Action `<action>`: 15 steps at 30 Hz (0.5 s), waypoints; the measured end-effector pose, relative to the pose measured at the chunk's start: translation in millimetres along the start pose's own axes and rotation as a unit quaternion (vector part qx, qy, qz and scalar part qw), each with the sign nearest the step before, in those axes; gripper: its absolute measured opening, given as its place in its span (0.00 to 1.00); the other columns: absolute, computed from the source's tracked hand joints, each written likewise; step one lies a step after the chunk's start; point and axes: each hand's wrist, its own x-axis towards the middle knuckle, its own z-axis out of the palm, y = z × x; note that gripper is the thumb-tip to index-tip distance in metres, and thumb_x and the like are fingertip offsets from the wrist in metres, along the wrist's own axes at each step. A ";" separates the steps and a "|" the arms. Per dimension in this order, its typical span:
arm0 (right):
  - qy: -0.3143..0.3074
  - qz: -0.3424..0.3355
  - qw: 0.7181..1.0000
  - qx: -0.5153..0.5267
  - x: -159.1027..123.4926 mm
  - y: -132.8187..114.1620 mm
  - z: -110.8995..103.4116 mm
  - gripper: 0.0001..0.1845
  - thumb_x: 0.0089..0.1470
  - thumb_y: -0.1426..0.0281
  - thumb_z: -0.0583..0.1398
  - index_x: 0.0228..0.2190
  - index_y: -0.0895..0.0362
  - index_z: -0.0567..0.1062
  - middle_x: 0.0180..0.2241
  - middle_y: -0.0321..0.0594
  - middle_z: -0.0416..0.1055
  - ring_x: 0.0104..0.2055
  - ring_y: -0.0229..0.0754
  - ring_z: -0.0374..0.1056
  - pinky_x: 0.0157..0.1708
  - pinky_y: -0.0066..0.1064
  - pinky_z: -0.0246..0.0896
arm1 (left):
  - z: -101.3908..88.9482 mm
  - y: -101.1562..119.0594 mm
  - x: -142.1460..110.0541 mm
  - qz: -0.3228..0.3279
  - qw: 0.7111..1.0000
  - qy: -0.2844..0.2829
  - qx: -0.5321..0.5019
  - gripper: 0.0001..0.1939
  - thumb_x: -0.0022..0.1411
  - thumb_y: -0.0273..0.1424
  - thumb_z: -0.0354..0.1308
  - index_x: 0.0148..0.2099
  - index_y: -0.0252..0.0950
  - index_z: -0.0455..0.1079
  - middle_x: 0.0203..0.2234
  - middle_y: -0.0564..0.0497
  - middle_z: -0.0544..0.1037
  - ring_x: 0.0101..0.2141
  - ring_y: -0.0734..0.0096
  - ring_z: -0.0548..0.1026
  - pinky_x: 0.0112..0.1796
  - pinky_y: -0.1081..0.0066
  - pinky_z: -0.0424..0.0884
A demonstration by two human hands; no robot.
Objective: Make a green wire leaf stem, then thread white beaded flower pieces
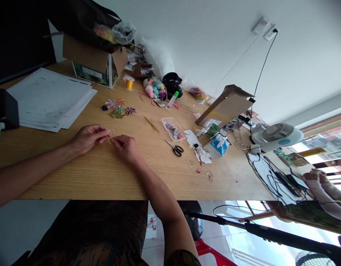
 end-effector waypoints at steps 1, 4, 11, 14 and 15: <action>-0.005 -0.010 1.000 -0.009 -0.1 -0.4 0.1 0.12 0.58 0.67 0.58 0.32 0.59 0.80 0.27 0.39 0.74 0.28 0.34 0.66 0.31 0.25 0.59 | 0.1 -0.1 0.1 0.003 1.000 0.009 0.010 0.09 0.45 0.35 0.66 0.24 0.34 0.72 0.21 0.52 0.75 0.17 0.81 0.62 0.20 0.75 0.58; 0.002 -0.040 0.998 -0.049 0.0 -1.3 -0.6 0.11 0.59 0.68 0.58 0.32 0.58 0.79 0.27 0.39 0.73 0.28 0.35 0.66 0.31 0.26 0.60 | -1.4 -2.3 0.6 0.018 0.996 0.019 0.080 0.09 0.46 0.35 0.65 0.24 0.35 0.72 0.15 0.55 0.71 0.16 0.79 0.62 0.20 0.75 0.58; 0.074 -0.037 0.992 -0.093 1.8 -1.7 -7.8 0.13 0.61 0.67 0.56 0.32 0.58 0.78 0.28 0.41 0.73 0.30 0.37 0.67 0.34 0.28 0.61 | -1.0 -7.8 -1.6 0.054 0.975 -0.047 0.212 0.09 0.48 0.36 0.63 0.26 0.36 0.73 0.15 0.56 0.70 0.18 0.75 0.64 0.20 0.75 0.59; 0.101 -0.019 0.992 -0.075 3.9 3.5 -9.6 0.12 0.59 0.67 0.57 0.31 0.59 0.78 0.28 0.40 0.73 0.29 0.36 0.67 0.34 0.27 0.61 | 1.3 -7.1 -3.9 0.048 0.974 -0.081 0.207 0.09 0.48 0.37 0.63 0.27 0.36 0.73 0.15 0.56 0.70 0.18 0.76 0.63 0.20 0.74 0.57; 0.104 -0.010 0.992 -0.065 4.6 5.7 -9.5 0.12 0.59 0.67 0.57 0.31 0.59 0.78 0.28 0.40 0.73 0.29 0.36 0.67 0.33 0.27 0.61 | 1.6 -6.5 -4.5 0.041 0.975 -0.092 0.197 0.09 0.48 0.37 0.63 0.27 0.36 0.72 0.14 0.56 0.69 0.17 0.76 0.62 0.19 0.74 0.56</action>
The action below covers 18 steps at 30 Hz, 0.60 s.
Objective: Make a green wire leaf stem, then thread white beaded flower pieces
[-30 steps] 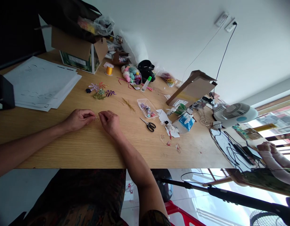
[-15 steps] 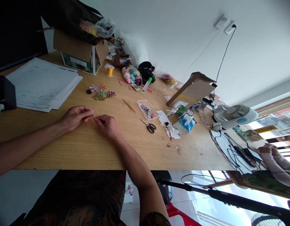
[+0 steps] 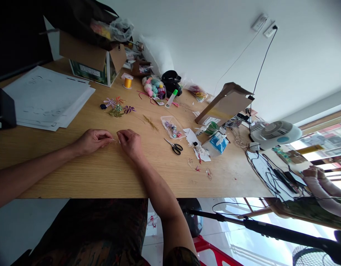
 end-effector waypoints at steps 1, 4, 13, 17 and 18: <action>-0.001 0.011 1.000 0.011 0.3 2.0 0.8 0.12 0.58 0.67 0.57 0.30 0.59 0.79 0.28 0.40 0.74 0.29 0.36 0.67 0.33 0.27 0.61 | -0.1 0.7 -0.3 -0.003 1.000 -0.011 -0.016 0.09 0.49 0.37 0.63 0.27 0.36 0.72 0.13 0.57 0.67 0.17 0.76 0.62 0.19 0.74 0.56; -0.018 0.047 0.998 0.049 -0.2 5.3 3.8 0.11 0.57 0.67 0.58 0.30 0.60 0.79 0.28 0.39 0.74 0.28 0.35 0.66 0.31 0.26 0.60 | -1.7 2.3 0.1 -0.009 0.997 -0.017 -0.072 0.09 0.49 0.36 0.64 0.27 0.36 0.72 0.13 0.57 0.67 0.17 0.77 0.62 0.21 0.74 0.58; -0.101 0.024 0.993 0.055 -6.4 -5.3 8.2 0.12 0.57 0.66 0.58 0.31 0.59 0.80 0.26 0.38 0.73 0.27 0.34 0.65 0.29 0.25 0.58 | -4.4 6.8 3.0 -0.051 0.979 0.088 -0.179 0.09 0.46 0.35 0.66 0.25 0.35 0.73 0.21 0.51 0.75 0.17 0.80 0.62 0.21 0.74 0.59; -0.114 -0.026 0.993 0.008 -6.1 -8.8 6.9 0.10 0.58 0.68 0.58 0.32 0.58 0.80 0.26 0.38 0.73 0.27 0.34 0.66 0.30 0.26 0.59 | -4.8 2.2 3.3 -0.040 0.987 0.109 -0.114 0.09 0.46 0.35 0.66 0.24 0.36 0.73 0.17 0.53 0.73 0.16 0.79 0.61 0.20 0.74 0.58; -0.111 -0.038 0.993 -0.003 -5.8 -9.5 6.2 0.10 0.59 0.69 0.58 0.32 0.58 0.80 0.26 0.38 0.73 0.28 0.34 0.66 0.31 0.26 0.59 | -5.1 0.4 3.5 -0.034 0.990 0.108 -0.086 0.09 0.46 0.36 0.65 0.25 0.36 0.73 0.15 0.55 0.70 0.16 0.78 0.61 0.20 0.74 0.58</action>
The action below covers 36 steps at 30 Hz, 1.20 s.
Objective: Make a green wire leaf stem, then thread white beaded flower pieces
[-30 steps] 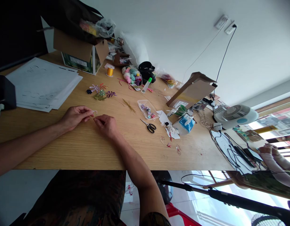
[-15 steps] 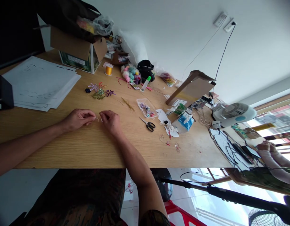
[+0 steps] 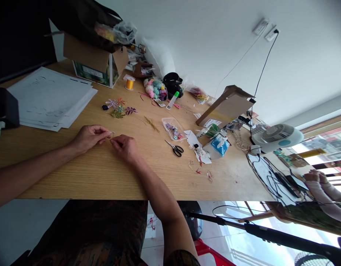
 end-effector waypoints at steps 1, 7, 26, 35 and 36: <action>0.004 -0.008 1.000 -0.009 0.2 -0.6 -0.9 0.10 0.59 0.69 0.58 0.32 0.58 0.79 0.27 0.39 0.73 0.28 0.35 0.66 0.31 0.26 0.60 | -0.4 -1.7 0.4 0.011 1.000 -0.001 0.029 0.09 0.46 0.36 0.65 0.25 0.36 0.73 0.13 0.56 0.69 0.16 0.77 0.62 0.20 0.74 0.58; 0.074 0.003 0.997 -0.020 1.2 0.0 -7.4 0.12 0.60 0.68 0.57 0.31 0.58 0.79 0.28 0.41 0.73 0.30 0.36 0.67 0.33 0.27 0.61 | 1.5 -4.6 -1.5 0.070 0.989 -0.049 0.123 0.09 0.48 0.37 0.63 0.27 0.36 0.74 0.21 0.52 0.77 0.22 0.72 0.70 0.24 0.74 0.63; 0.005 0.022 0.999 0.046 -0.2 0.5 1.2 0.10 0.57 0.68 0.59 0.31 0.58 0.80 0.27 0.38 0.74 0.27 0.34 0.66 0.30 0.25 0.59 | 0.9 3.2 -0.6 -0.014 0.999 0.012 -0.041 0.09 0.46 0.36 0.65 0.25 0.35 0.73 0.21 0.51 0.76 0.15 0.81 0.61 0.18 0.75 0.57; 0.094 0.018 0.995 -0.014 2.4 1.5 -8.2 0.12 0.59 0.68 0.57 0.30 0.59 0.79 0.28 0.40 0.73 0.29 0.36 0.67 0.33 0.27 0.60 | 0.4 -9.6 -1.5 0.082 0.986 -0.050 0.134 0.09 0.49 0.37 0.63 0.27 0.36 0.75 0.21 0.53 0.76 0.22 0.73 0.69 0.25 0.74 0.63; 0.102 0.027 0.994 -0.006 3.0 3.3 -8.6 0.12 0.59 0.68 0.57 0.30 0.59 0.79 0.28 0.40 0.73 0.29 0.36 0.67 0.33 0.27 0.60 | 1.3 -8.6 -2.4 0.081 0.986 -0.066 0.129 0.08 0.50 0.36 0.63 0.27 0.36 0.74 0.20 0.53 0.75 0.21 0.74 0.68 0.24 0.74 0.62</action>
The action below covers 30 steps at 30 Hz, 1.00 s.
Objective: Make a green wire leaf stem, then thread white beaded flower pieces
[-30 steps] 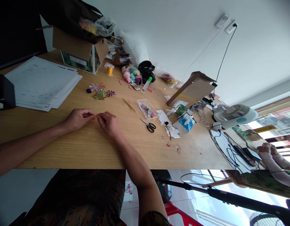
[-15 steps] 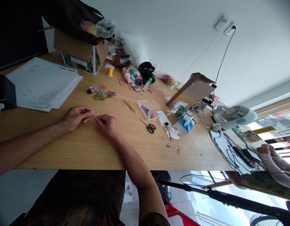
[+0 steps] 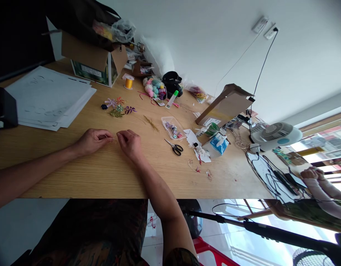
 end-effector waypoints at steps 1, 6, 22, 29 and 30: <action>0.002 0.011 1.000 0.011 0.6 2.1 0.1 0.11 0.58 0.68 0.57 0.30 0.59 0.78 0.27 0.40 0.73 0.29 0.36 0.66 0.32 0.27 0.60 | 0.6 1.4 -0.6 -0.004 1.000 -0.014 -0.013 0.08 0.50 0.36 0.63 0.27 0.36 0.74 0.18 0.54 0.73 0.20 0.75 0.67 0.22 0.74 0.60; -0.024 0.067 0.994 0.085 -0.4 10.7 5.9 0.10 0.56 0.68 0.59 0.30 0.60 0.79 0.28 0.39 0.74 0.28 0.34 0.66 0.30 0.25 0.59 | -0.3 3.9 -0.8 -0.046 0.989 -0.037 -0.134 0.09 0.49 0.36 0.65 0.30 0.35 0.73 0.17 0.56 0.71 0.15 0.79 0.62 0.17 0.76 0.56; -0.072 -0.075 0.994 0.015 -4.4 -1.5 5.5 0.11 0.59 0.70 0.58 0.31 0.60 0.79 0.26 0.39 0.71 0.27 0.33 0.64 0.31 0.26 0.58 | -2.3 -5.3 3.1 -0.026 0.998 0.062 -0.001 0.12 0.50 0.39 0.63 0.29 0.34 0.73 0.21 0.51 0.76 0.22 0.75 0.69 0.23 0.75 0.63; 0.022 -0.007 0.999 0.032 0.1 1.3 1.1 0.12 0.58 0.68 0.58 0.29 0.60 0.78 0.26 0.39 0.72 0.27 0.35 0.65 0.31 0.27 0.60 | -0.2 3.9 -0.5 0.021 0.999 -0.019 0.024 0.11 0.51 0.39 0.60 0.28 0.35 0.72 0.18 0.54 0.73 0.20 0.75 0.66 0.22 0.75 0.60; 0.019 0.013 0.999 0.040 0.9 2.9 1.5 0.11 0.57 0.68 0.58 0.28 0.59 0.78 0.26 0.39 0.73 0.27 0.35 0.65 0.31 0.27 0.60 | 0.5 5.3 -1.2 0.016 0.999 -0.028 0.007 0.10 0.51 0.38 0.60 0.28 0.35 0.72 0.17 0.55 0.72 0.19 0.76 0.65 0.21 0.75 0.59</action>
